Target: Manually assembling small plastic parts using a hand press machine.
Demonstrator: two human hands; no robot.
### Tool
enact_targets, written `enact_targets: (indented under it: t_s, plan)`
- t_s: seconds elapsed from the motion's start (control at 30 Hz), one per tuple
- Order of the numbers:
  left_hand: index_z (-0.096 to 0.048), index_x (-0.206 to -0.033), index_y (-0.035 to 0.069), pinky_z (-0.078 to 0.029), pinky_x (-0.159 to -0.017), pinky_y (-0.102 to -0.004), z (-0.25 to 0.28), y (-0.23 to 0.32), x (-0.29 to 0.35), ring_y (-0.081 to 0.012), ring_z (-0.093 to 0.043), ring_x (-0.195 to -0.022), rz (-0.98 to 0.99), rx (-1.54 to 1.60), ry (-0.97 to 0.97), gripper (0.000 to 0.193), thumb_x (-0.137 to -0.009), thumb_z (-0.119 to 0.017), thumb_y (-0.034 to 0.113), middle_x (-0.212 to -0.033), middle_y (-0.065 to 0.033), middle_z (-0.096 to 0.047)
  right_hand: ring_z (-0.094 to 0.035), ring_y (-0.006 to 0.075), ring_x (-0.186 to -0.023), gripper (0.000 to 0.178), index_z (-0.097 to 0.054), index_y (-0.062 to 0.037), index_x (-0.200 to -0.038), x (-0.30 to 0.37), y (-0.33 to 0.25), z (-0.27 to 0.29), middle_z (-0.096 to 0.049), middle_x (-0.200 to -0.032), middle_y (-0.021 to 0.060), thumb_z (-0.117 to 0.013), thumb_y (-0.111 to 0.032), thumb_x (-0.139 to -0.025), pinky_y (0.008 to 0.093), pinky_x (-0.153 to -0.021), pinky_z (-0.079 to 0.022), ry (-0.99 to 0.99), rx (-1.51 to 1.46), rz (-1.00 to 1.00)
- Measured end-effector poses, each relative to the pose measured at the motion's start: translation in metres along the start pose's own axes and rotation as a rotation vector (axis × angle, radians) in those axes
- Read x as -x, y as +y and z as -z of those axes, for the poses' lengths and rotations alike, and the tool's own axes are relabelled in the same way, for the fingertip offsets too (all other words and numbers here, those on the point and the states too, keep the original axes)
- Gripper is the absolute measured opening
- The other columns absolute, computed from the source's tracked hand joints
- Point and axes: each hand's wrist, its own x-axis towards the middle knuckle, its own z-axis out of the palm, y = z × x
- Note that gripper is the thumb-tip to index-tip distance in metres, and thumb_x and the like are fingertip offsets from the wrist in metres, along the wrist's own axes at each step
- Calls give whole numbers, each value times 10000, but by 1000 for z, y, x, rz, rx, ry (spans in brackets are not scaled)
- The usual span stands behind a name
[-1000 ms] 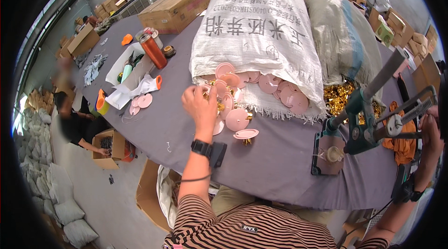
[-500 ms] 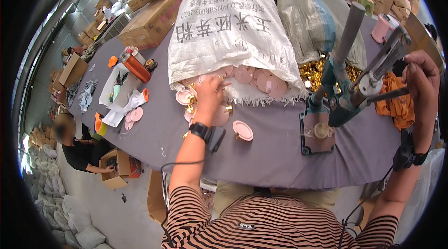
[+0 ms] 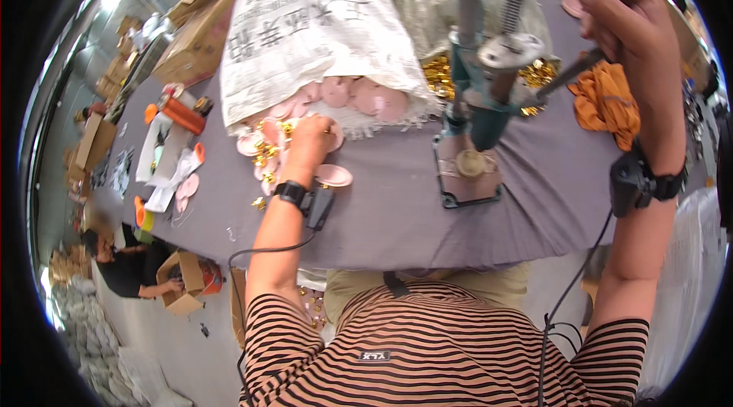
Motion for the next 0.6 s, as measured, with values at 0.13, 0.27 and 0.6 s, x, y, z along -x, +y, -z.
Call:
enact_targets:
  t_s: [0.13, 0.27, 0.6]
  plan:
    - [-531, -1350, 13, -581, -775, -317, 49, 104, -21, -142, -710, -939, 268, 683, -68, 595, -816, -787, 71, -1091, -122, -755, -524, 62, -555, 194, -736, 12, -942, 0, -29, -8, -614, -682, -7, -647, -159, -922, 222, -518, -428, 92, -41, -226]
    - [-371, -1480, 24, -569, -856, -311, 27, 196, -12, -177, -722, -973, 129, 831, -285, 838, -775, -819, 85, -1090, -134, -763, -540, 82, -534, 193, -745, 4, -933, -21, -24, -6, -626, -676, 4, -657, -166, -915, 248, -548, -460, 33, 36, -140]
    - [-405, -1355, -31, -566, -811, -455, -20, 270, -23, -422, -698, -934, 37, 812, -226, 783, -714, -825, 129, -956, -215, -731, -384, 102, -520, 113, -687, -33, -971, -121, 55, -2, -394, -600, -63, -616, -115, -944, 297, -613, -458, -858, -845, -382]
